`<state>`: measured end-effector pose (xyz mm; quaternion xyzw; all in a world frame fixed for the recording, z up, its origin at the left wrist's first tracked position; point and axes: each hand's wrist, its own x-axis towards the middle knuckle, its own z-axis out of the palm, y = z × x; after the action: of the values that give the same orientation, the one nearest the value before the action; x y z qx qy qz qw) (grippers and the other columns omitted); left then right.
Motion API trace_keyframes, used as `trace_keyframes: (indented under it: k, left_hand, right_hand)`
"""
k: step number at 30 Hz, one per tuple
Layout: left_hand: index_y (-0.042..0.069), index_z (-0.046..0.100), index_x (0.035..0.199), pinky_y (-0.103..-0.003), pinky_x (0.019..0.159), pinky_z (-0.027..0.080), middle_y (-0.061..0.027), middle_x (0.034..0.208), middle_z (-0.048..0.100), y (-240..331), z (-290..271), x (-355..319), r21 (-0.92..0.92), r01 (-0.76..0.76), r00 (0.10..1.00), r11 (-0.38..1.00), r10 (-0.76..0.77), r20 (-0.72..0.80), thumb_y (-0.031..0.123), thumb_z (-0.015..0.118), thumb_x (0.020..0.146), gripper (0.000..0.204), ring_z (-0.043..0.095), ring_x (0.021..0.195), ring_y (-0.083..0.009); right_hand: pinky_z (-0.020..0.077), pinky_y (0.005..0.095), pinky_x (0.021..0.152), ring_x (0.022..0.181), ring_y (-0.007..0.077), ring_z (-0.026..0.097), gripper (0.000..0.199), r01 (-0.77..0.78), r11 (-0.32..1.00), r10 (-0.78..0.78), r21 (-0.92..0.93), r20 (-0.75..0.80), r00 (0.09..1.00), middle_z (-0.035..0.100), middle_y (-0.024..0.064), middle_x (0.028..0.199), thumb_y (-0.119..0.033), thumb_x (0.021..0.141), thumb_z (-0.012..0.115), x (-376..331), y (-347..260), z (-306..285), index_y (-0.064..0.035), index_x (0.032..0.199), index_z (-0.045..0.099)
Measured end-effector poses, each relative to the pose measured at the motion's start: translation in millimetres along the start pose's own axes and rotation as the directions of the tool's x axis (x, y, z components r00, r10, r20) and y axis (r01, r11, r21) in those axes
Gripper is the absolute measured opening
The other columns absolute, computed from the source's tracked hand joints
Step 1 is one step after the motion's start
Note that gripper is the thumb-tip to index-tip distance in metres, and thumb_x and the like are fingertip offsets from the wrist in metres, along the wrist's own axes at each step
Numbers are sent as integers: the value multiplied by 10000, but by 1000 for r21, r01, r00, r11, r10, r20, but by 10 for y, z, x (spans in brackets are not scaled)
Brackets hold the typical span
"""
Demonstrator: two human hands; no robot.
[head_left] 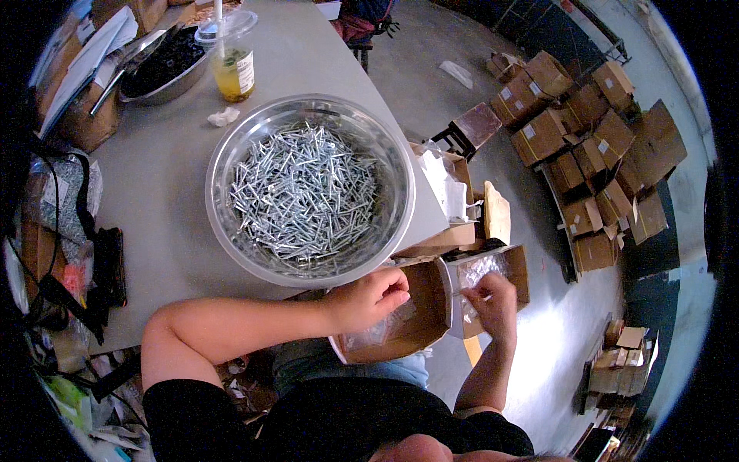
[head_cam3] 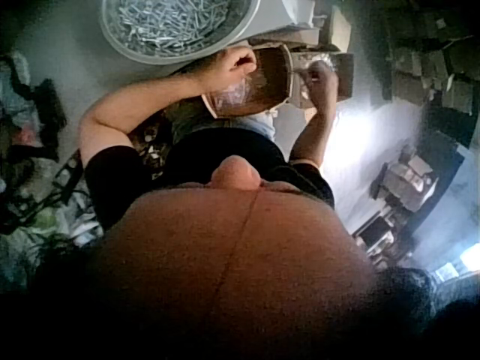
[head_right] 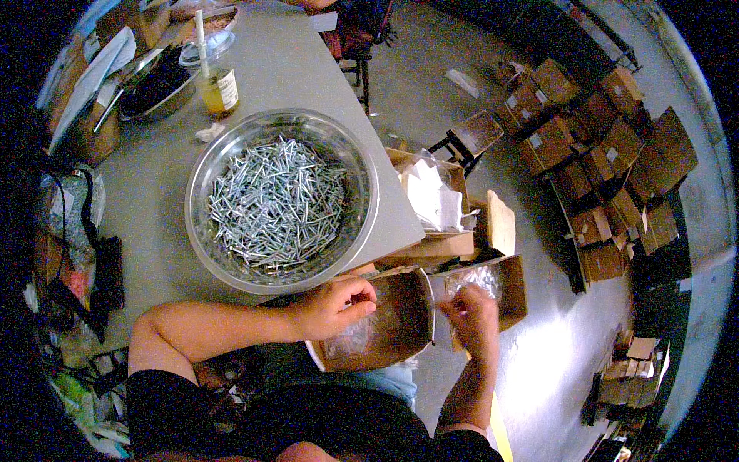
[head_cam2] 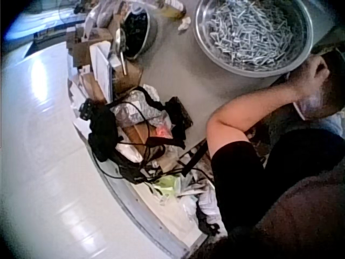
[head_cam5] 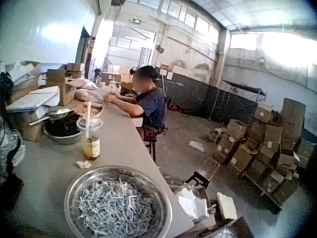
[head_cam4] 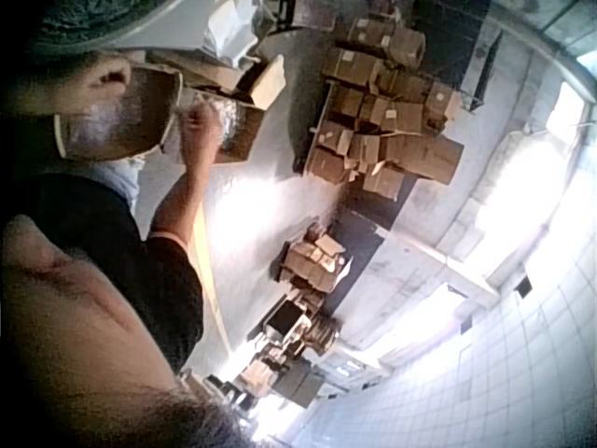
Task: The person picks individual nails from a large metal bowl and places them into a small plastic bag held in their left hand. The task involves repetitive manual handling of small metal fasteners to fill the bag.
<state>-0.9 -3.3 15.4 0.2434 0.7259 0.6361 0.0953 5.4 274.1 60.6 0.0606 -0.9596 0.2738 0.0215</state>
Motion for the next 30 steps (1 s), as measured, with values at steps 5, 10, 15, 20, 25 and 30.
trace_keyframes:
  k: [5,10,15,20,25,30]
  left_hand:
    - [20,571,955,-300,687,476,-53,812,587,-46,24,-11,-38,55,998,998,-56,-3,151,614,908,146,563,747,-142]
    - [21,563,969,-301,686,472,-51,801,581,-49,23,-15,-68,68,998,995,-68,2,168,606,919,161,557,745,-140]
    - [22,569,976,-282,697,473,-37,820,589,-84,14,0,-36,67,997,997,-65,44,176,585,938,160,554,767,-113]
    - [8,573,975,-300,707,481,-80,843,615,-62,4,-7,5,59,997,998,-59,57,158,594,921,161,586,775,-166]
    - [2,583,986,-330,747,497,-123,866,632,-57,14,-26,85,5,1000,996,-6,7,119,620,878,163,621,811,-224]
    - [8,620,1045,-372,836,504,-152,935,662,20,6,-56,69,115,993,991,-117,30,88,641,840,221,652,921,-276]
  right_hand:
    - [442,392,575,632,282,549,287,-73,963,-13,-261,-312,950,548,114,692,-118,664,816,59,207,-11,-23,701,549]
    - [498,435,685,803,397,616,130,65,994,-48,-84,186,981,619,179,874,-133,802,668,6,137,742,-24,837,608]
    - [503,468,755,879,399,608,181,135,979,-98,-151,227,969,591,191,961,-178,806,654,-52,96,1218,-37,914,618]
    - [511,462,786,937,406,606,225,113,987,-56,-117,408,911,567,231,1076,-137,781,628,-98,120,1260,-77,998,622]
    - [520,454,683,800,366,641,127,114,993,-106,-31,196,975,634,153,867,-117,826,603,-116,14,999,-82,947,591]
    - [512,422,691,815,363,627,222,231,953,-264,195,168,950,615,152,885,-55,758,707,-69,-549,645,-48,932,569]
